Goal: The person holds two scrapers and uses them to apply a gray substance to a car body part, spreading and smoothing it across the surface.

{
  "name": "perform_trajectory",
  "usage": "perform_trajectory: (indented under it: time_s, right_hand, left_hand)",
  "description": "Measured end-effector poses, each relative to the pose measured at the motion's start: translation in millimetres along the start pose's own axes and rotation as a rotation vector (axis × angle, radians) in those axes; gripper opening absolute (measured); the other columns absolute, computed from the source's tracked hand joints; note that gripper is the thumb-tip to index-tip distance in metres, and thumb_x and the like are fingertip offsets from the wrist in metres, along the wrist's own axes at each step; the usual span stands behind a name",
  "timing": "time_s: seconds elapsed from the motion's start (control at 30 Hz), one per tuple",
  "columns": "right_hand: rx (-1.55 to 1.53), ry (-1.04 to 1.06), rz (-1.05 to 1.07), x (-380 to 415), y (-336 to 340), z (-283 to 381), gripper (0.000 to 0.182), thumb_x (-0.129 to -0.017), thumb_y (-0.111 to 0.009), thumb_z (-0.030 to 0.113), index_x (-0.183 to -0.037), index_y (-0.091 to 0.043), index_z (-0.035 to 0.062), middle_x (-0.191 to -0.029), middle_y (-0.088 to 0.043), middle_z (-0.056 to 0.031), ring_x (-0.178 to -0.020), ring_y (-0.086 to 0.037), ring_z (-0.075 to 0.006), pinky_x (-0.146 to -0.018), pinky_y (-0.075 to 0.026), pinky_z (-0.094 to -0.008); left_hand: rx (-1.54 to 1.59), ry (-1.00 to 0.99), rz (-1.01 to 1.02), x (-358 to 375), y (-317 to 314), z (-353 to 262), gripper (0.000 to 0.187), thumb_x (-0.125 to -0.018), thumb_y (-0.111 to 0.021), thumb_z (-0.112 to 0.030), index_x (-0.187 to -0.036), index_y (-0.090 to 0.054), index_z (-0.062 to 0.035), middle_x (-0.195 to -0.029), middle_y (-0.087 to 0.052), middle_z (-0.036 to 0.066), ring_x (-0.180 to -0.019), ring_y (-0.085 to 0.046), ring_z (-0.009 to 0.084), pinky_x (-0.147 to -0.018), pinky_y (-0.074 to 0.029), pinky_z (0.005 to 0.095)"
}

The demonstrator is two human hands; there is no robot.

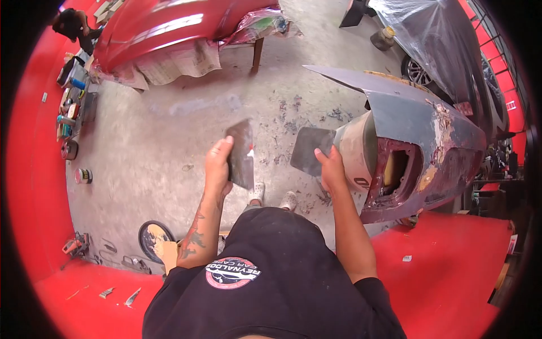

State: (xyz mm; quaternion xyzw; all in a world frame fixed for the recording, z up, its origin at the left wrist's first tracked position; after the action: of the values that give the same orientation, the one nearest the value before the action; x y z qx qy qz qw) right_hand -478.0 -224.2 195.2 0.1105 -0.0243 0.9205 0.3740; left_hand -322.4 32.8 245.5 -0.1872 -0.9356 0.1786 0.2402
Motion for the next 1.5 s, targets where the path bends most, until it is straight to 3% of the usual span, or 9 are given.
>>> perform_trajectory:
  time_s: [0.33,0.43,0.47,0.53,0.67,0.9,1.07,1.23,1.5]
  right_hand:
    - [-1.144,-0.293,0.645,15,-62,3,0.051,-0.095,-0.053,0.038,-0.138,-0.046,0.0131,-0.093,-0.059,-0.0054,-0.073,-0.057,-0.0184,-0.065,-0.051,-0.0356]
    - [-0.817,-0.144,0.326,38,-73,7,0.063,-0.085,-0.066,0.047,-0.131,-0.05,0.0073,-0.107,-0.061,-0.0092,-0.101,-0.061,-0.02,-0.088,-0.05,-0.0373]
    - [-0.711,-0.68,0.171,46,-67,-33,0.054,-0.088,-0.064,0.046,-0.125,-0.054,0.0079,-0.091,-0.062,-0.005,-0.08,-0.063,-0.0144,-0.07,-0.053,-0.0298]
    - [-0.459,-0.419,0.411,51,-79,4,0.038,-0.098,-0.054,0.036,-0.122,-0.053,0.0057,-0.073,-0.054,-0.0009,-0.049,-0.047,-0.0077,-0.042,-0.037,-0.0207]
    - [-0.658,-0.269,0.148,39,-50,3,0.036,-0.095,-0.061,0.019,-0.124,-0.054,0.0,-0.109,-0.064,-0.0075,-0.096,-0.06,-0.0131,-0.082,-0.049,-0.0328]
    - [0.531,0.606,-0.107,69,-29,72,0.02,-0.086,-0.063,0.011,-0.105,-0.065,0.0079,-0.09,-0.057,-0.0122,-0.085,-0.06,-0.033,-0.073,-0.05,-0.039]
    - [0.858,0.495,0.017,69,-46,25,0.016,-0.088,-0.059,0.012,-0.102,-0.065,0.0055,-0.098,-0.06,-0.0096,-0.087,-0.06,-0.0323,-0.076,-0.051,-0.0419]
    - [0.556,-0.104,0.12,101,7,29,0.023,-0.092,-0.061,0.017,-0.111,-0.062,0.0042,-0.104,-0.062,-0.0104,-0.093,-0.062,-0.0171,-0.084,-0.05,-0.0341]
    - [-0.744,0.109,-0.817,205,176,35,0.03,-0.092,-0.061,0.013,-0.12,-0.055,0.0025,-0.114,-0.062,-0.0088,-0.101,-0.062,-0.0175,-0.085,-0.053,-0.0341]
  left_hand:
    - [-0.36,0.402,0.555,28,-102,81,0.025,-0.092,-0.065,-0.027,-0.087,-0.068,-0.003,-0.082,-0.069,0.004,-0.07,-0.063,0.0103,-0.065,-0.05,0.0252]
    - [-0.245,0.245,0.436,0,-98,63,0.027,-0.092,-0.065,-0.03,-0.089,-0.07,-0.0035,-0.083,-0.066,0.0,-0.071,-0.057,0.0076,-0.069,-0.045,0.0246]
    - [-0.259,0.205,0.369,-10,-91,51,0.029,-0.093,-0.062,-0.03,-0.091,-0.07,-0.0025,-0.084,-0.067,0.003,-0.072,-0.06,0.0104,-0.07,-0.047,0.0256]
    - [-0.273,0.172,0.244,-22,-84,24,0.035,-0.095,-0.057,-0.032,-0.1,-0.067,0.0008,-0.086,-0.068,0.009,-0.074,-0.065,0.0163,-0.068,-0.051,0.03]
    - [-0.143,0.304,0.151,-46,-28,33,0.038,-0.097,-0.054,-0.037,-0.101,-0.066,-0.0018,-0.083,-0.065,0.004,-0.067,-0.06,0.0127,-0.062,-0.047,0.0273]
    - [-1.098,-0.143,0.267,-40,-6,35,0.032,-0.095,-0.06,-0.028,-0.078,-0.064,-0.001,-0.062,-0.052,-0.005,-0.055,-0.041,0.0056,-0.05,-0.036,0.0273]
    - [-0.96,-0.091,0.446,-32,-33,22,0.033,-0.097,-0.059,-0.026,-0.073,-0.061,-0.0038,-0.065,-0.051,-0.007,-0.057,-0.039,0.0038,-0.05,-0.031,0.0248]
    - [-0.656,-0.121,0.484,-46,-39,5,0.035,-0.101,-0.052,-0.032,-0.083,-0.063,-0.0033,-0.073,-0.058,-0.003,-0.058,-0.048,0.0054,-0.052,-0.04,0.0249]
    - [-0.648,0.023,0.643,-39,-105,35,0.041,-0.103,-0.045,-0.034,-0.094,-0.066,0.0003,-0.08,-0.063,0.001,-0.065,-0.057,0.0088,-0.059,-0.046,0.0245]
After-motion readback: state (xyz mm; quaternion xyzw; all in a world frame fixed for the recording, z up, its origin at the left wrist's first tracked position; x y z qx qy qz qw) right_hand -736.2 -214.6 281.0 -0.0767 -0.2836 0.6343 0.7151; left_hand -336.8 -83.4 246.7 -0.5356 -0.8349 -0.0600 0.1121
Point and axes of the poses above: each hand's wrist, its own x-axis away from the middle knuckle, its own y-axis out of the back of the hand, z = x × y, the point moved 6 cm from there along -x, towards the middle knuckle
